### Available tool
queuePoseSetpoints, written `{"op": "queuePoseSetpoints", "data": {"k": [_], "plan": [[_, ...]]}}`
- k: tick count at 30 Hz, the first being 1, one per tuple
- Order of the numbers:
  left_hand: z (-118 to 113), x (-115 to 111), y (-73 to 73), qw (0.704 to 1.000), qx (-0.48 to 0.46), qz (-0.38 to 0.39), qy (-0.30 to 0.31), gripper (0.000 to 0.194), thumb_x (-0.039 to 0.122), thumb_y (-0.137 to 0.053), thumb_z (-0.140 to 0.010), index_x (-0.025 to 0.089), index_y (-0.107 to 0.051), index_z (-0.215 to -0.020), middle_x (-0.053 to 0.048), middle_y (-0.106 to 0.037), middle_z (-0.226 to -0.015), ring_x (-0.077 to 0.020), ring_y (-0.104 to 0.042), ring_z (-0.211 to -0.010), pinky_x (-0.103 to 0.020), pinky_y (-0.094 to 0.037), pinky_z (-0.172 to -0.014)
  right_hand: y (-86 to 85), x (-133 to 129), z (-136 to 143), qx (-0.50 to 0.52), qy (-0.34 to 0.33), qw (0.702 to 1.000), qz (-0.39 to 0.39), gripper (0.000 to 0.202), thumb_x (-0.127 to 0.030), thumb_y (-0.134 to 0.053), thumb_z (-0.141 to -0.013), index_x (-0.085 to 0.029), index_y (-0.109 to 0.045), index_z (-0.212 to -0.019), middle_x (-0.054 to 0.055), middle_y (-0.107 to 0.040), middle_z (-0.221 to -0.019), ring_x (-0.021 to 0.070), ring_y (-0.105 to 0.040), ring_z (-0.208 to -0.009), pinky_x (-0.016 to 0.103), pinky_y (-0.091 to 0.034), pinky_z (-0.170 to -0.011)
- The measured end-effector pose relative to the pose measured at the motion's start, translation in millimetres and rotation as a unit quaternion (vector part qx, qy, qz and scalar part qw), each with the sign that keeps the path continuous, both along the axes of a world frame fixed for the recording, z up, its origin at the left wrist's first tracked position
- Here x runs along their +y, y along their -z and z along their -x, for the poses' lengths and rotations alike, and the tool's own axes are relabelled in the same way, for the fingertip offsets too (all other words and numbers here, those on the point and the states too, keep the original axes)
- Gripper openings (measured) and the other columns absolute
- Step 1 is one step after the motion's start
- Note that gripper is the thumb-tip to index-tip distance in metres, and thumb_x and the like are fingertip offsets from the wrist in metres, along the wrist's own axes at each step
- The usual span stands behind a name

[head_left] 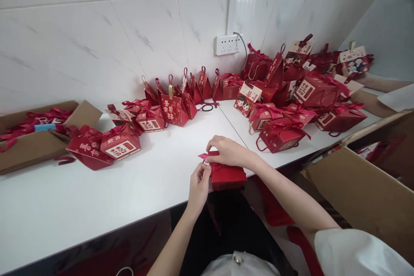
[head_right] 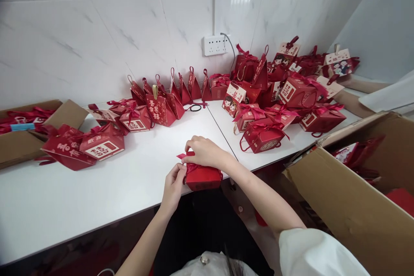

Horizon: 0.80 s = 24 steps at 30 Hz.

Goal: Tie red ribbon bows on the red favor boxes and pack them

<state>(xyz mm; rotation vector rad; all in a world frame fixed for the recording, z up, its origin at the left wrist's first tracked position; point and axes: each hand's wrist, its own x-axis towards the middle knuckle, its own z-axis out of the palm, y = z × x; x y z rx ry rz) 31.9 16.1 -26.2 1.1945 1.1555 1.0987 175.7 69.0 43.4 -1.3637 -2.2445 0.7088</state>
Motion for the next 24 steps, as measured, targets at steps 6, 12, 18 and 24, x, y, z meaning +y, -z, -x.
{"op": "queuePoseSetpoints", "data": {"k": [6, 12, 18, 24], "plan": [[4, -3, -2.6, 0.999, 0.048, -0.023, 0.0, 0.024, 0.037, -0.055, -0.081, 0.019, -0.045, -0.068, 0.003, -0.043, -0.065, -0.0121, -0.04, -0.06, -0.024, -0.034, -0.059, 2.5, 11, 2, 0.015, 0.002, 1.0, 0.027, 0.008, -0.019, -0.06, -0.079, -0.019, -0.065, -0.072, 0.003, -0.069, -0.077, 0.0174, -0.062, -0.074, 0.027, -0.043, -0.069], [6, 0, -2.6, 0.953, 0.19, -0.231, 0.033, 0.024, 0.014, -0.045, -0.084, 0.022, -0.056, -0.103, -0.007, -0.049, -0.103, -0.0202, -0.047, -0.101, -0.037, -0.04, -0.091, 7.3, 13, -2, 0.041, 0.058, 0.997, 0.039, 0.009, -0.019, -0.059, -0.078, -0.02, -0.066, -0.072, 0.001, -0.07, -0.076, 0.0153, -0.062, -0.071, 0.025, -0.043, -0.066], [7, 3, -11.6, 0.895, 0.307, -0.302, 0.116, 0.045, 0.002, -0.037, -0.082, 0.027, -0.064, -0.106, -0.006, -0.045, -0.12, -0.0215, -0.039, -0.113, -0.04, -0.037, -0.099, 7.2, 14, -3, 0.042, 0.093, 0.994, 0.049, 0.011, -0.019, -0.06, -0.075, -0.02, -0.066, -0.066, 0.002, -0.071, -0.073, 0.0158, -0.062, -0.068, 0.024, -0.041, -0.063], [7, 4, -11.2, 0.894, 0.313, -0.298, 0.121, 0.046, 0.002, -0.037, -0.082, 0.027, -0.065, -0.11, -0.006, -0.048, -0.118, -0.0222, -0.041, -0.112, -0.042, -0.04, -0.098, 11.5, 14, 0, 0.046, 0.139, 0.988, 0.047, 0.012, -0.024, -0.062, -0.078, -0.019, -0.064, -0.067, 0.005, -0.07, -0.071, 0.0178, -0.062, -0.068, 0.026, -0.041, -0.063]]}}
